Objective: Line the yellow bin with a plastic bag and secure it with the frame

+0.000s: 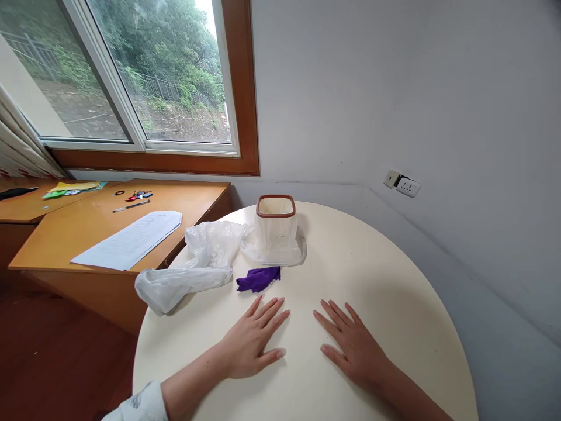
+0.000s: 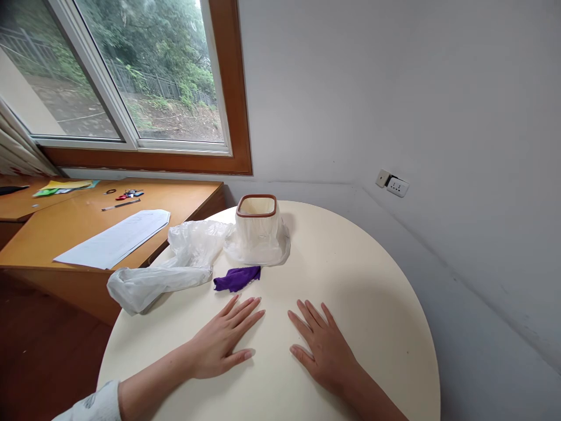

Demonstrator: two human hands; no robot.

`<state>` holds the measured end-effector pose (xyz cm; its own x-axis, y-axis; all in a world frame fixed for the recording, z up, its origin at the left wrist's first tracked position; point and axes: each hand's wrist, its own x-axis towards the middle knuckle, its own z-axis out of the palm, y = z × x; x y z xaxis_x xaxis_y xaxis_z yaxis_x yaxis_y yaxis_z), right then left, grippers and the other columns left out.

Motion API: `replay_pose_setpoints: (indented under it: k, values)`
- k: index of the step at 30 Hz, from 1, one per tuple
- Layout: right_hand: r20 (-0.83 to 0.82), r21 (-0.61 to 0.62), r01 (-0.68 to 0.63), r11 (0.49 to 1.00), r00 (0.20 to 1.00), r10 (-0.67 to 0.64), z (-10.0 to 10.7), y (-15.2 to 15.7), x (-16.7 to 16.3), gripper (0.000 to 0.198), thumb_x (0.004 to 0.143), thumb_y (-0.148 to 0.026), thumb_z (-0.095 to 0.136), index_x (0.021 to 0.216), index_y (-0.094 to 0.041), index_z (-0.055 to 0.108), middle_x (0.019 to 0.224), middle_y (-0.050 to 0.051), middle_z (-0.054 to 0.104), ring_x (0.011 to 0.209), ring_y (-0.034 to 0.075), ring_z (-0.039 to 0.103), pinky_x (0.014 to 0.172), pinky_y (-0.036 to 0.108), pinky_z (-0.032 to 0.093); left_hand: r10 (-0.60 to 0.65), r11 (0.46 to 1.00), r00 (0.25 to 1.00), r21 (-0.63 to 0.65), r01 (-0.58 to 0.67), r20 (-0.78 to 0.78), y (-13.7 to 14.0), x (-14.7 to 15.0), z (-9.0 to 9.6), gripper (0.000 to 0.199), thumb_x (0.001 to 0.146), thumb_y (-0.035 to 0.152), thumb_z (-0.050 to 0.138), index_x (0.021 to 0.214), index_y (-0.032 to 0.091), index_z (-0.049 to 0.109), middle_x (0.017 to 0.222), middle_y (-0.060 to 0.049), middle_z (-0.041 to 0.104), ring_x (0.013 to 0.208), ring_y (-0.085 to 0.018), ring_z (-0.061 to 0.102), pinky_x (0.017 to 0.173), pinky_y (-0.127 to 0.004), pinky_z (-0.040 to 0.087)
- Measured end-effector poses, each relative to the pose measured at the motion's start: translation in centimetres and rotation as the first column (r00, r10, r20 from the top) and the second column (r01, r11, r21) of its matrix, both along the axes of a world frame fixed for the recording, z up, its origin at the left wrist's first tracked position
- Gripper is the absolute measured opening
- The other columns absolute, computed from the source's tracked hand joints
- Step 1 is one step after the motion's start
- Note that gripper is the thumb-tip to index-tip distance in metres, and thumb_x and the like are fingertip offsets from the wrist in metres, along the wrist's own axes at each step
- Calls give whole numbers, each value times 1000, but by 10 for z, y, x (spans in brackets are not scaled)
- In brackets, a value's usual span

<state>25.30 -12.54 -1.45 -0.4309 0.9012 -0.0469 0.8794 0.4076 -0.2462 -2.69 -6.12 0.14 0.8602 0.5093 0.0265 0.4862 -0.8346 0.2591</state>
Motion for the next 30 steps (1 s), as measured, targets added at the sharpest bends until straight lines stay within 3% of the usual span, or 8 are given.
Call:
replay_pose_setpoints:
  k: [30]
  values:
    - [-5,31,-16,999,1000,17,-3,1,1,55,90,-49,27,141,-34,9,148,0,12,135,23,15,108,50,14,3,1000,998,-12,-4,-64,-1,1,1,67,89,52,30,142,25,2,149,-7,10,136,-27,10,109,-52,5]
